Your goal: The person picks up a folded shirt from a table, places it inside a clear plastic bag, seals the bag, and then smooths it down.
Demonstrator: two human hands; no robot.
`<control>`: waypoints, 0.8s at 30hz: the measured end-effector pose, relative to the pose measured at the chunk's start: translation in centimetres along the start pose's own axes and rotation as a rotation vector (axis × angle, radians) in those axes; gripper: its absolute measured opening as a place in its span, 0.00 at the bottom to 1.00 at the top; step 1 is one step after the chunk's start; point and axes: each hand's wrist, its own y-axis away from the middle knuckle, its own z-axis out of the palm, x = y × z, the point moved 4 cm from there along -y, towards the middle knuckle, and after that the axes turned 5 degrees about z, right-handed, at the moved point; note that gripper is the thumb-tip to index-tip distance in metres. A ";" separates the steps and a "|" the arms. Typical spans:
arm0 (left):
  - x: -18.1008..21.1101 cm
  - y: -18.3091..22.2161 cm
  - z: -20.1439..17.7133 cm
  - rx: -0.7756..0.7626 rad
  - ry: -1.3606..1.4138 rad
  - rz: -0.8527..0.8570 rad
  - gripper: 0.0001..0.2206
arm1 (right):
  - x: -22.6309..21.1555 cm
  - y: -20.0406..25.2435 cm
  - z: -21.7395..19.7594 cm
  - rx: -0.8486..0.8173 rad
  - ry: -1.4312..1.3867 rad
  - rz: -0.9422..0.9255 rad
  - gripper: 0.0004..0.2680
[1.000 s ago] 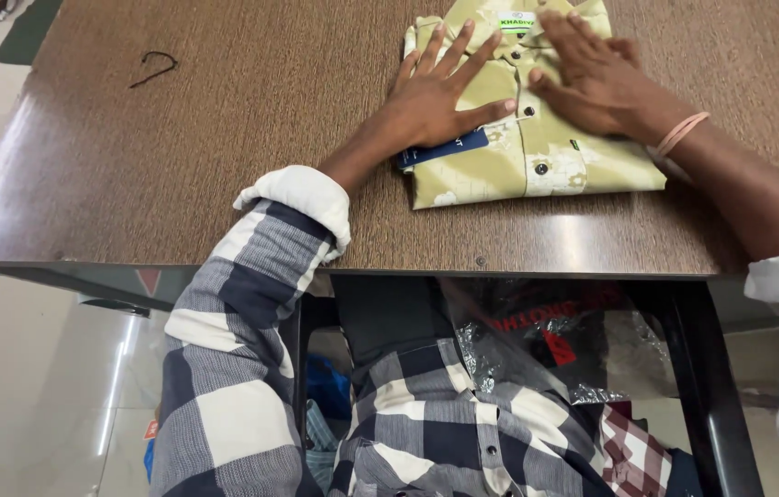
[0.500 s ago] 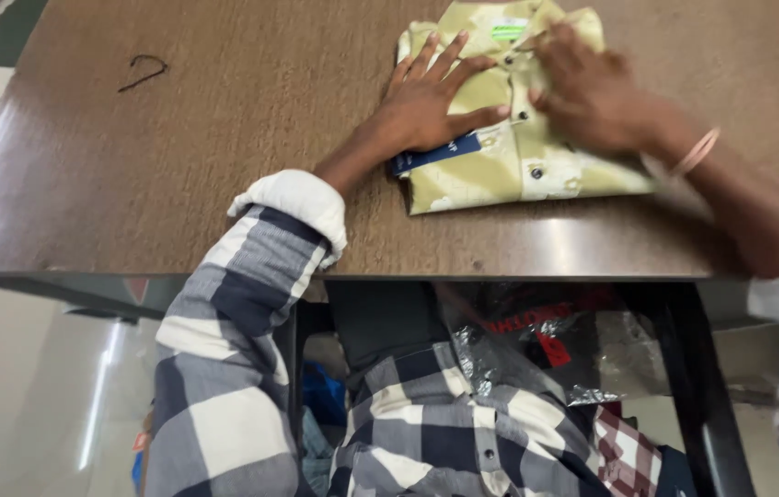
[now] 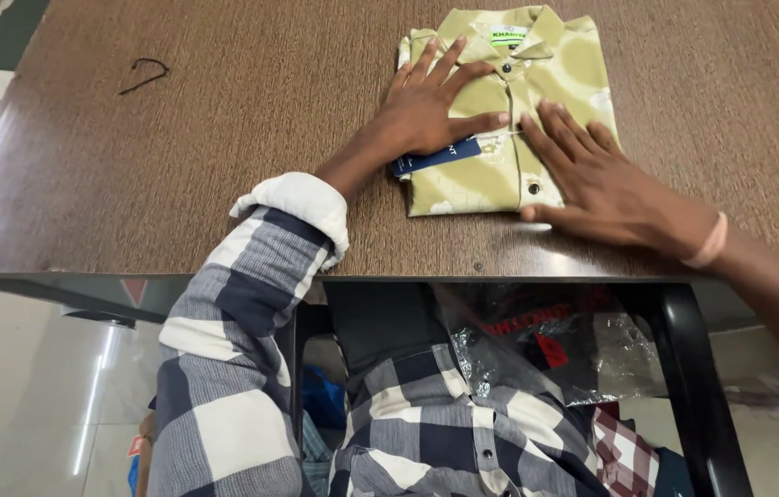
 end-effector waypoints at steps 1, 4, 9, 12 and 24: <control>0.0 0.1 -0.1 0.002 0.001 0.000 0.47 | -0.6 1.0 -0.4 -0.001 0.002 0.000 0.40; 0.0 0.0 0.0 -0.002 0.035 -0.001 0.47 | -2.5 4.3 -0.4 -0.010 -0.016 0.000 0.42; 0.1 -0.1 0.1 -0.018 0.024 0.013 0.47 | -10.0 11.0 2.4 0.215 -0.032 -0.107 0.42; -0.3 -0.4 0.5 -0.035 0.012 0.006 0.47 | -12.5 14.0 4.8 0.184 0.044 -0.309 0.42; -0.5 -0.5 0.8 -0.031 0.013 0.021 0.47 | -3.8 18.0 16.1 -0.457 0.089 0.157 0.39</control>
